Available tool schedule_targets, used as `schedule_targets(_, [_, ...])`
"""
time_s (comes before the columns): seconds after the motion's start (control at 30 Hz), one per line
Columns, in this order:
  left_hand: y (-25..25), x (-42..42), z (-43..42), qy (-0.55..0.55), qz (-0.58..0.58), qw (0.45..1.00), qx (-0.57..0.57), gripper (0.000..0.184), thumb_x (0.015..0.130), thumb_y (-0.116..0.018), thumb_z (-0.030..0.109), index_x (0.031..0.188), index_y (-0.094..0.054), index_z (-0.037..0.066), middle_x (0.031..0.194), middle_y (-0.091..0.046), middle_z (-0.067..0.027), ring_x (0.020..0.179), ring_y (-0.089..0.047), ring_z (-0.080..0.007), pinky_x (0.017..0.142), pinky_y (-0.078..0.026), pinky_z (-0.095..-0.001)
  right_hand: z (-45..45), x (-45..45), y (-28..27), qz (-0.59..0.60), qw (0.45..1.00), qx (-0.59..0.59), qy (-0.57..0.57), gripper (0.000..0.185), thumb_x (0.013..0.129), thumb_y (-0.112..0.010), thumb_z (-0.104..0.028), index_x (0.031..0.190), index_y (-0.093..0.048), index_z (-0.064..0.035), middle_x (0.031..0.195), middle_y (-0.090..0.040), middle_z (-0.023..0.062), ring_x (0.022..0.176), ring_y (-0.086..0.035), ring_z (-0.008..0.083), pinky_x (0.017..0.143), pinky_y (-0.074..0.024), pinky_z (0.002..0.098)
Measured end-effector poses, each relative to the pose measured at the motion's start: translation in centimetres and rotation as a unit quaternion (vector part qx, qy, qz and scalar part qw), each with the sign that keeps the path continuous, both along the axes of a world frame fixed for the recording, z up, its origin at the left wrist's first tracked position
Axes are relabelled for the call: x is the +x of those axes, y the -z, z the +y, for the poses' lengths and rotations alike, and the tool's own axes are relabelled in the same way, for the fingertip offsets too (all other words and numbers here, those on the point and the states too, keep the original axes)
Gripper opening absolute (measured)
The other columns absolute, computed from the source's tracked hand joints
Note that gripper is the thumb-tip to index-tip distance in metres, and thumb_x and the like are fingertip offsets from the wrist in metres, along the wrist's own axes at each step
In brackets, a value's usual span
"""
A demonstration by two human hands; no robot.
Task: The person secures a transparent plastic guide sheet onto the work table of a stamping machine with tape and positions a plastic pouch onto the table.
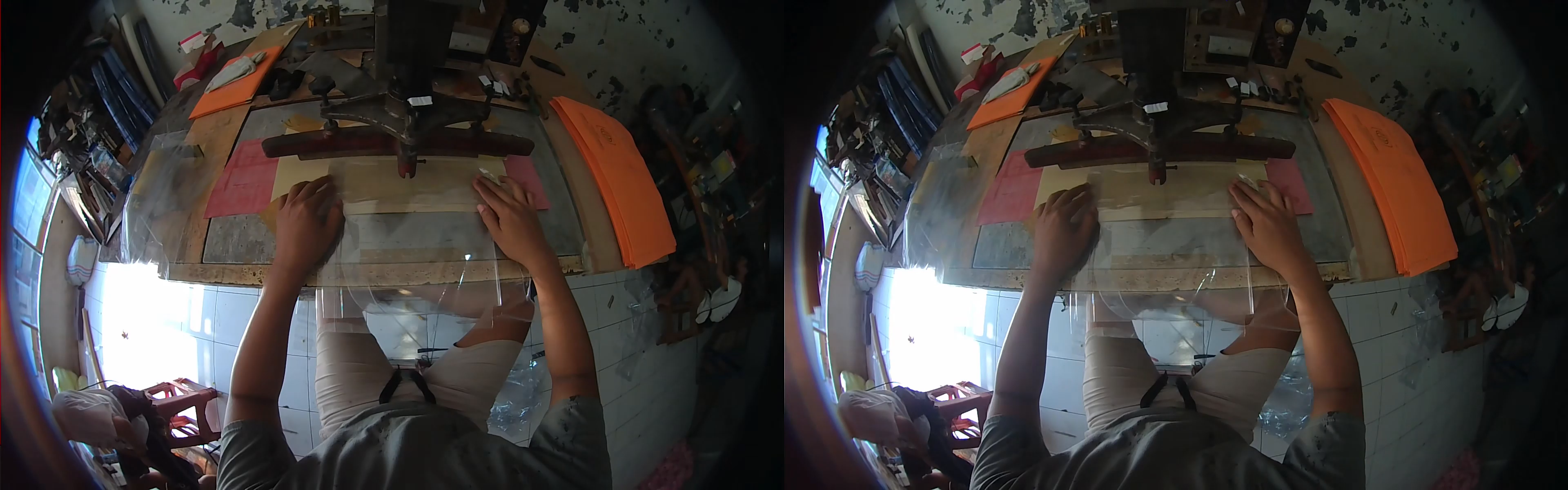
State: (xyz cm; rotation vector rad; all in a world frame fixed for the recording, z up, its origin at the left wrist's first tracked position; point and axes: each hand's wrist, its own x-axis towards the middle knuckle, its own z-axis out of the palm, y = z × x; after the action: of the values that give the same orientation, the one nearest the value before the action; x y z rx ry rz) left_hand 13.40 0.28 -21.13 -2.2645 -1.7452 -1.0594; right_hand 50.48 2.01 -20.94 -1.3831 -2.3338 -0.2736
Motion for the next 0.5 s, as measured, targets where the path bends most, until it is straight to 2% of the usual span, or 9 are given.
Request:
schedule_targets(0.27, [-0.14,-0.06,-0.13,0.001,-0.004,1.0,0.002,0.029,0.088,-0.066,0.022,0.112,-0.073,0.006,0.128,-0.069,-0.0081,0.118,-0.061,-0.0306,0.101,-0.044,-0.0455,-0.16,-0.09,0.35,0.029,1.0,-0.006,0.008,0.042,0.101,-0.056,-0.027,0.14,-0.059,-0.0113,0.145,-0.058,0.0034,0.134,-0.048,0.0329,0.11,-0.0345,0.0473])
schedule_targets(0.5, [-0.22,-0.43,-0.18,0.009,-0.033,0.999,-0.038,0.033,0.09,-0.066,0.024,0.119,-0.072,0.009,0.134,-0.065,-0.0085,0.125,-0.056,-0.0311,0.108,-0.04,-0.0453,0.03,0.06,0.49,0.044,0.998,-0.047,0.013,0.044,0.105,-0.051,-0.029,0.147,-0.054,-0.0134,0.152,-0.052,0.0035,0.14,-0.042,0.0315,0.114,-0.0299,0.046])
